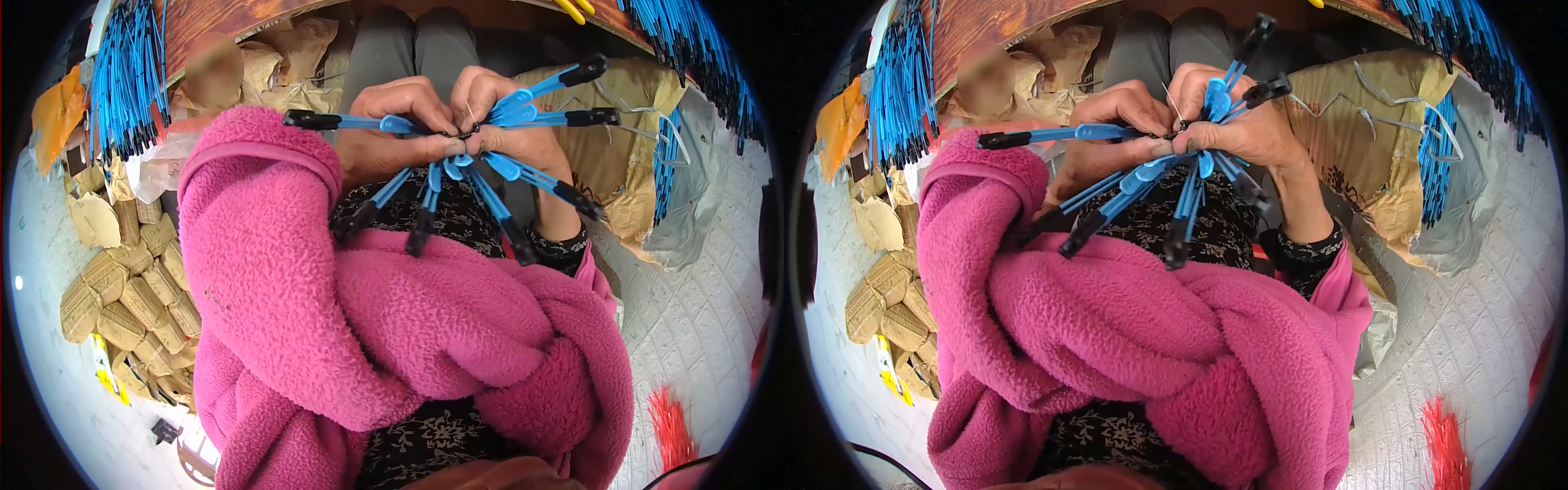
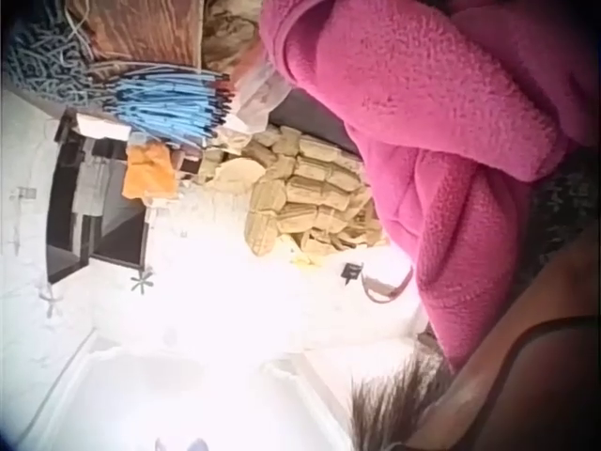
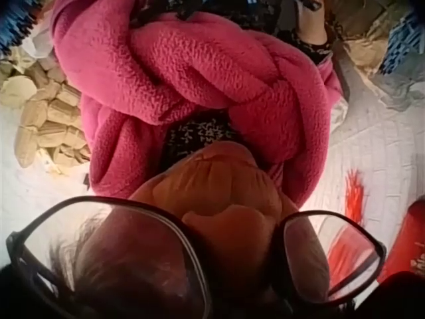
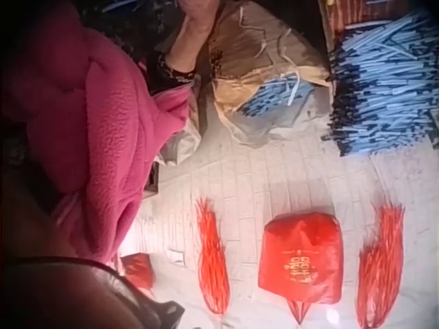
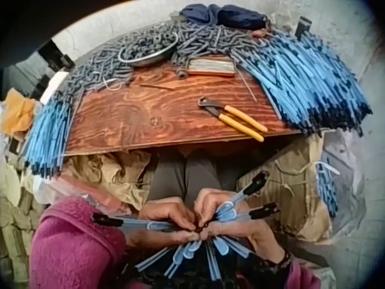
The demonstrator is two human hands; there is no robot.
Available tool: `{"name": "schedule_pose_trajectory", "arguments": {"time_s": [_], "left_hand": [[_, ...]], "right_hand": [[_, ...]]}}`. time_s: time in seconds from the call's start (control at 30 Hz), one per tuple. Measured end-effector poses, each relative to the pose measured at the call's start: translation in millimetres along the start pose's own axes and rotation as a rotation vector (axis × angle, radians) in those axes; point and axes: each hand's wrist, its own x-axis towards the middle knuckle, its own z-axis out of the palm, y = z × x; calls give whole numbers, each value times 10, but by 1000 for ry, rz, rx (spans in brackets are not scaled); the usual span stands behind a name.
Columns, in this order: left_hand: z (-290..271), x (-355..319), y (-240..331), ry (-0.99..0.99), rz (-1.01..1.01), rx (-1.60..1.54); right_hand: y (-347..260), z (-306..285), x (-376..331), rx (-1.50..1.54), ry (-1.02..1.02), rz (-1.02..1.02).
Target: Assembling blue plastic components onto a circular frame.
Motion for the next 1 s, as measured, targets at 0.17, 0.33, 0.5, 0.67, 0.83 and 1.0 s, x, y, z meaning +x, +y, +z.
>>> {"name": "schedule_pose_trajectory", "arguments": {"time_s": [0.17,0.33,0.5,0.67,0.83,1.0], "left_hand": [[27,-52,-25,-4,-117,-190],[27,-33,-65,-15,-114,-347],[-89,-21,22,-135,-143,-225],[-94,-3,52,-132,-147,-79],[-121,3,85,-134,-166,-60],[-112,-4,3,-106,-105,-32]], "right_hand": [[66,19,-28,67,-2,35],[76,-17,-2,24,-127,31],[89,-2,35,-1,-160,30],[-8,-43,40,31,-148,113],[-7,-47,46,-18,-163,138],[67,54,13,54,-18,139]]}}
